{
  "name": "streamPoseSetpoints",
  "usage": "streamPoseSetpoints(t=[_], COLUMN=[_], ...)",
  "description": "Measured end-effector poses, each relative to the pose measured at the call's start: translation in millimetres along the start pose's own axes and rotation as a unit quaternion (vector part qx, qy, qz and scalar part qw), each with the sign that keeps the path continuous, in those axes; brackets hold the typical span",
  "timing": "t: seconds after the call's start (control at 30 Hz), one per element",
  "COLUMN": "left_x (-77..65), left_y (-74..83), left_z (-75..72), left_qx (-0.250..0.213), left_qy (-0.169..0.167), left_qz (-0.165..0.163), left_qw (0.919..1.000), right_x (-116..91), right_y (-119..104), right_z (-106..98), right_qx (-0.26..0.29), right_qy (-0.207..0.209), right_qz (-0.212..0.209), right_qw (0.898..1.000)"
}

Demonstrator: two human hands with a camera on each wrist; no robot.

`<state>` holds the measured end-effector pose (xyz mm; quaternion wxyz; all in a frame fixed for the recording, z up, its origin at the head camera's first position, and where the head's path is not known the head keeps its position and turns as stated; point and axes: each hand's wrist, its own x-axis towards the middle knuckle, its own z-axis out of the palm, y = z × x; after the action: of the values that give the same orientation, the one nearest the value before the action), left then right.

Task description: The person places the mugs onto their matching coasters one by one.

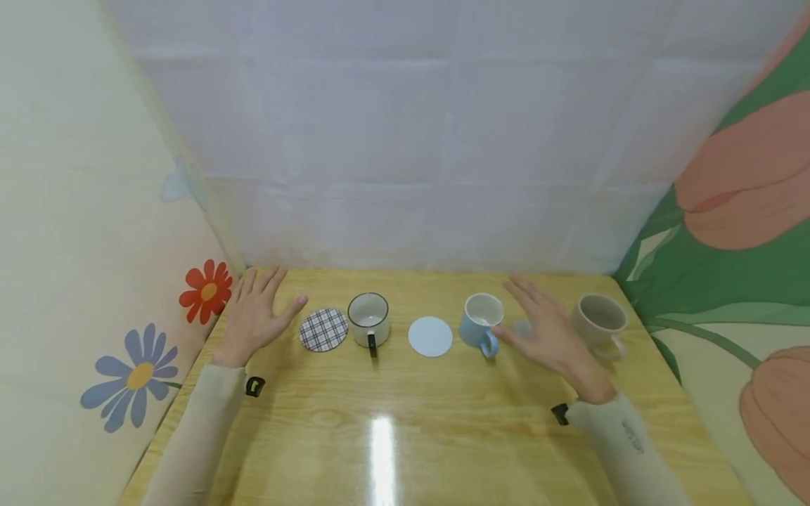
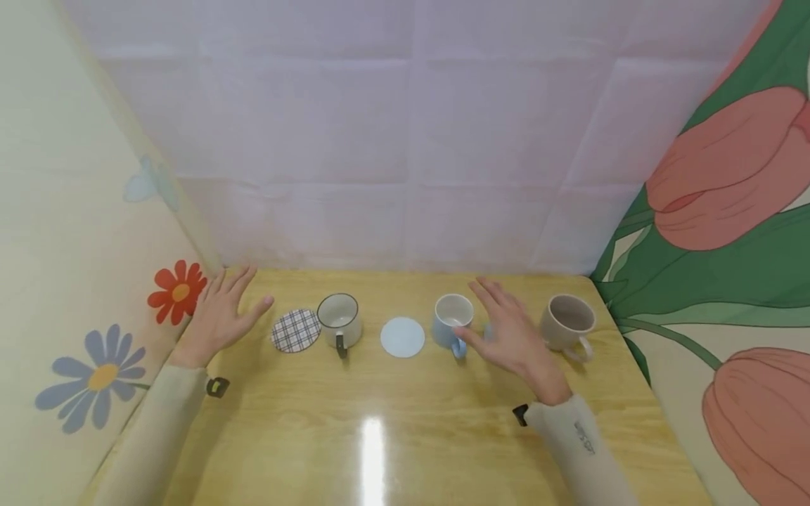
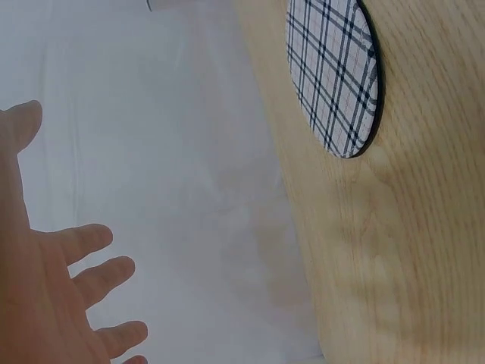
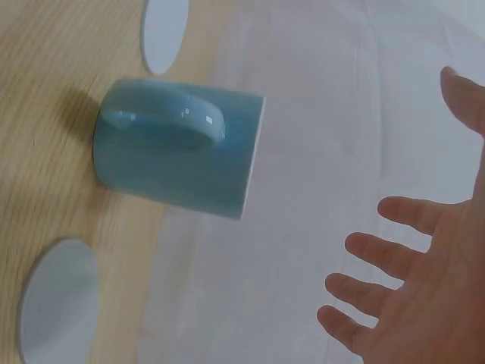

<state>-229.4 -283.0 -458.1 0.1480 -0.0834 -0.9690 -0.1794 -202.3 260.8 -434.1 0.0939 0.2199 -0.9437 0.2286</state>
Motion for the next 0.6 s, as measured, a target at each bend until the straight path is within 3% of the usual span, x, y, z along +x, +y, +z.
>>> streamPoseSetpoints(t=[0.27, 0.6], left_x=[-4.5, -12.8], left_y=[0.0, -0.7], left_z=[4.6, 8.5], left_qx=[-0.012, -0.033], left_qy=[-0.001, 0.005], left_qz=[0.001, -0.002], left_qw=[0.9999, 0.9994], right_x=[1.6, -0.1], right_y=[-11.0, -24.7], right_z=[16.3, 35.2], right_qx=[0.068, 0.107], right_qy=[0.025, 0.030], right_qz=[-0.036, -0.048], right_qw=[0.997, 0.993])
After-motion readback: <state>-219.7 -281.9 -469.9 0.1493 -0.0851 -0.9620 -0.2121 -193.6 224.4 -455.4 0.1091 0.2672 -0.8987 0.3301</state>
